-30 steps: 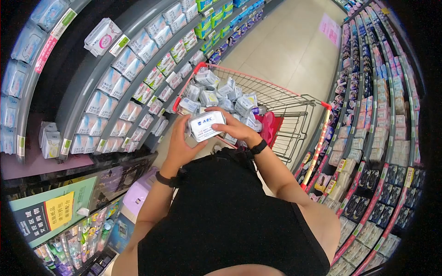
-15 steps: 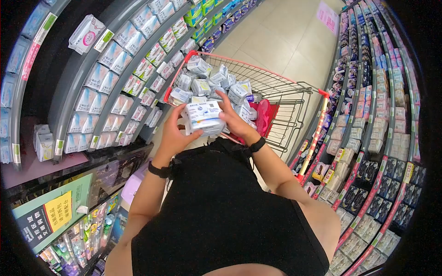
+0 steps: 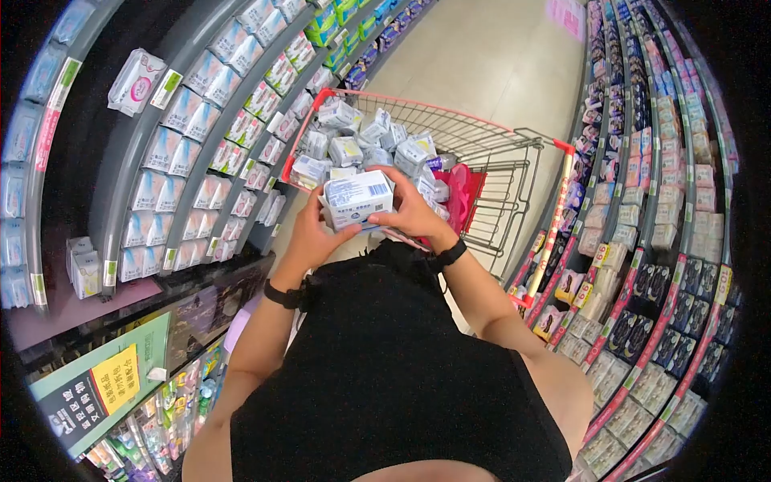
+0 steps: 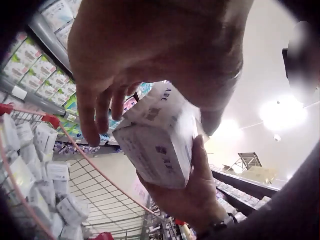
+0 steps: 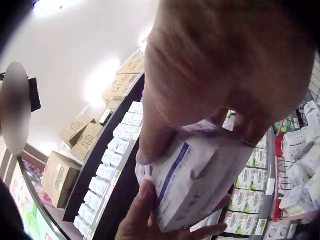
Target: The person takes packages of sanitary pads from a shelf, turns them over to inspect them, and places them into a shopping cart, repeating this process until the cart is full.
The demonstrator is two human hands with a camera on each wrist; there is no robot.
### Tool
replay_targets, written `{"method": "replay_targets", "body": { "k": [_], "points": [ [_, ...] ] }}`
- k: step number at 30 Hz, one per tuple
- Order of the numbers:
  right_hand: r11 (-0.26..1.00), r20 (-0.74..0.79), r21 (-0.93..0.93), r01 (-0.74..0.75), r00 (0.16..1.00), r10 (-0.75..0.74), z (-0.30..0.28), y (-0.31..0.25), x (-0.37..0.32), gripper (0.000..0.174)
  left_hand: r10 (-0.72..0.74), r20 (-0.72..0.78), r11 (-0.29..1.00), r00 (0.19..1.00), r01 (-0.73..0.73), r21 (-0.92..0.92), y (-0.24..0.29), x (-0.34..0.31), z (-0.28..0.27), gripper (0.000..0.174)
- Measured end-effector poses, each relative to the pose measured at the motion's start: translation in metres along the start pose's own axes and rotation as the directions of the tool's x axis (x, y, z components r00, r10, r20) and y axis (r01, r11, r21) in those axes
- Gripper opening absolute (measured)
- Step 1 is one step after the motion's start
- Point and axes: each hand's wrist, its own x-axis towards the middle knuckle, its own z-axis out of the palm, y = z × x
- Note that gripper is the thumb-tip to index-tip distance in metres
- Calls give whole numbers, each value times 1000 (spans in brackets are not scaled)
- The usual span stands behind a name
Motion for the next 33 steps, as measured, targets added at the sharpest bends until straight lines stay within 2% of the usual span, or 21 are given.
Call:
{"method": "replay_targets", "body": {
  "k": [1,4,5,8,10,14,16,19,20,21,23,26,27,28,30,31,32,33],
  "points": [
    [999,28,22,-28,999,28,0,-7,-4,82,18,32,1000,999,-18,-17,2,2,1,81],
    [997,35,80,2,999,-5,-14,7,-9,70,93,39,967,995,-100,233,14,2,4,74],
    [920,90,380,-94,994,64,-13,16,-9,65,92,58,965,994,-103,240,15,2,5,75],
    [929,65,318,-191,982,179,-20,22,-19,63,116,95,943,989,-139,302,16,8,8,78],
    [962,19,207,-176,984,176,-26,25,-20,64,159,110,899,981,-190,394,11,9,10,81],
    [990,-87,37,-139,986,142,-27,16,-20,72,2,97,994,995,-13,112,-3,13,14,87],
    [995,-41,43,-93,995,94,-26,14,-21,75,-59,80,998,995,61,-18,-25,21,12,88],
    [998,-29,47,-36,999,38,-26,19,-22,79,-137,135,984,981,150,-92,-35,27,10,90],
    [999,-33,46,-20,999,21,-27,21,-22,80,-121,137,990,983,129,-51,-31,27,11,91],
    [974,-62,202,-104,991,119,-30,23,-22,80,-104,138,994,985,107,-10,-26,26,11,93],
    [827,-68,507,-244,945,321,-33,27,-24,78,-97,152,994,984,87,72,-11,26,14,94],
    [841,-2,397,-368,916,402,-35,38,-24,73,-115,187,982,976,82,173,-2,28,17,96],
    [902,-3,270,-337,937,350,-35,42,-25,68,-117,200,979,973,79,190,-2,27,18,96],
    [906,-22,273,-322,940,341,-36,47,-25,66,-120,212,976,970,76,205,-3,26,18,97],
    [916,-61,273,-295,945,323,-42,63,-26,63,-9,190,972,982,-36,232,-18,24,16,95],
    [845,-135,420,-330,899,418,-44,69,-29,59,48,179,965,983,-92,245,-24,23,14,94],
    [797,-189,513,-318,864,467,-45,65,-31,55,39,161,961,986,-81,265,-30,23,11,92],
    [786,-275,533,-314,814,511,-54,82,-33,52,29,141,956,990,-69,284,-36,23,8,90]
  ]
}}
